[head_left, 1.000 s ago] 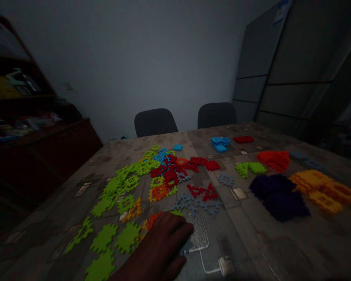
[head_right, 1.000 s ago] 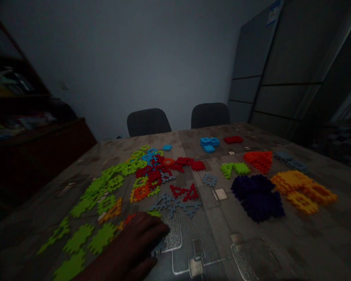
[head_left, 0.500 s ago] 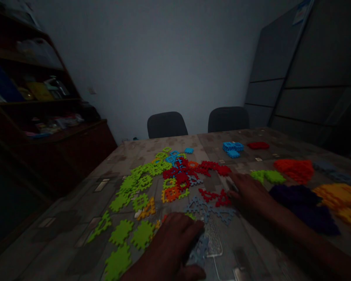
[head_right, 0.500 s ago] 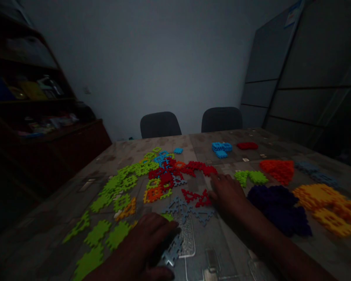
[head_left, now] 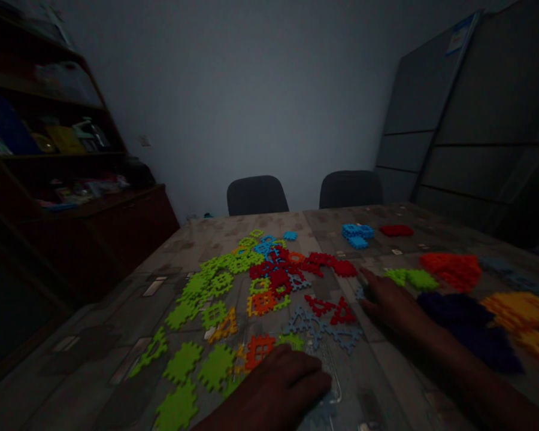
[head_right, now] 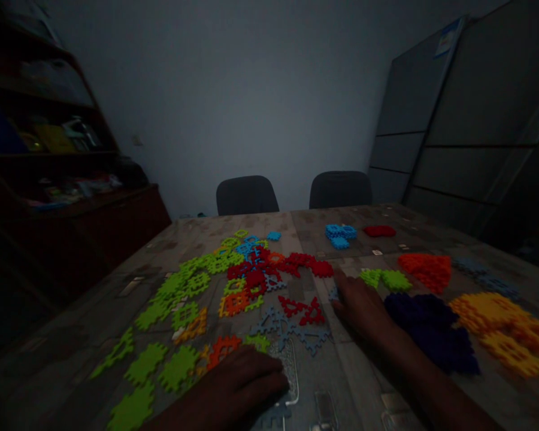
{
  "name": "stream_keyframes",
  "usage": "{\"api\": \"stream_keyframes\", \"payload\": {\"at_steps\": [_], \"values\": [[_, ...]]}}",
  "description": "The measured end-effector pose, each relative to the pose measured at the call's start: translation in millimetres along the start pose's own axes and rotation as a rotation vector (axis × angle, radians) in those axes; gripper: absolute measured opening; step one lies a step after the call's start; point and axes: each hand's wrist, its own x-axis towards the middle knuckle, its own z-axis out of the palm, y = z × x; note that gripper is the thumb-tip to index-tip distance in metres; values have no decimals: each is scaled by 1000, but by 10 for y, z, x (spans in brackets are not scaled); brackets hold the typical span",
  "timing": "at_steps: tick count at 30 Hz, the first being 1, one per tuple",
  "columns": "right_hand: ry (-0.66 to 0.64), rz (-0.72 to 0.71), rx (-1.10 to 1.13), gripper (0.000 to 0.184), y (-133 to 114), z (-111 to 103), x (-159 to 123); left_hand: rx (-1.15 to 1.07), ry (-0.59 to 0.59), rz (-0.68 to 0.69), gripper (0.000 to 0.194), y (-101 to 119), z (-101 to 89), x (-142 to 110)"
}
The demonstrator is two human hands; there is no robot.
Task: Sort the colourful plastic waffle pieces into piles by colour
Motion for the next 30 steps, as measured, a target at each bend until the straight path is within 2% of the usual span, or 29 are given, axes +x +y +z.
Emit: {"api": "stream_keyframes", "payload": {"at_steps": [4,7,12,16,22,26,28,30], "values": [[35,-4,30,79,93,-19,6,-39,58,-140,42,10,-233,-47],[42,-16,47,83,153,31,24,-30,132,-200,35,-57,-312,-97],[-22,-52,76,77,199,168,42,32,155,-185,27,-128,-331,-98],[-31,-92,119,74,194,183,38,106,154,-190,27,-143,-319,-86],[6,-91,178,95,176,111,58,232,159,-185,28,-250,-281,-102],[42,-170,238,97,15,-29,10,244,160,-213,27,-276,-351,-117],[28,-267,346,99,-185,-92,-126,249,173,-237,24,-298,-404,-133],[-63,-357,488,98,-440,-116,-331,266,211,-259,21,-329,-452,-158]]}}
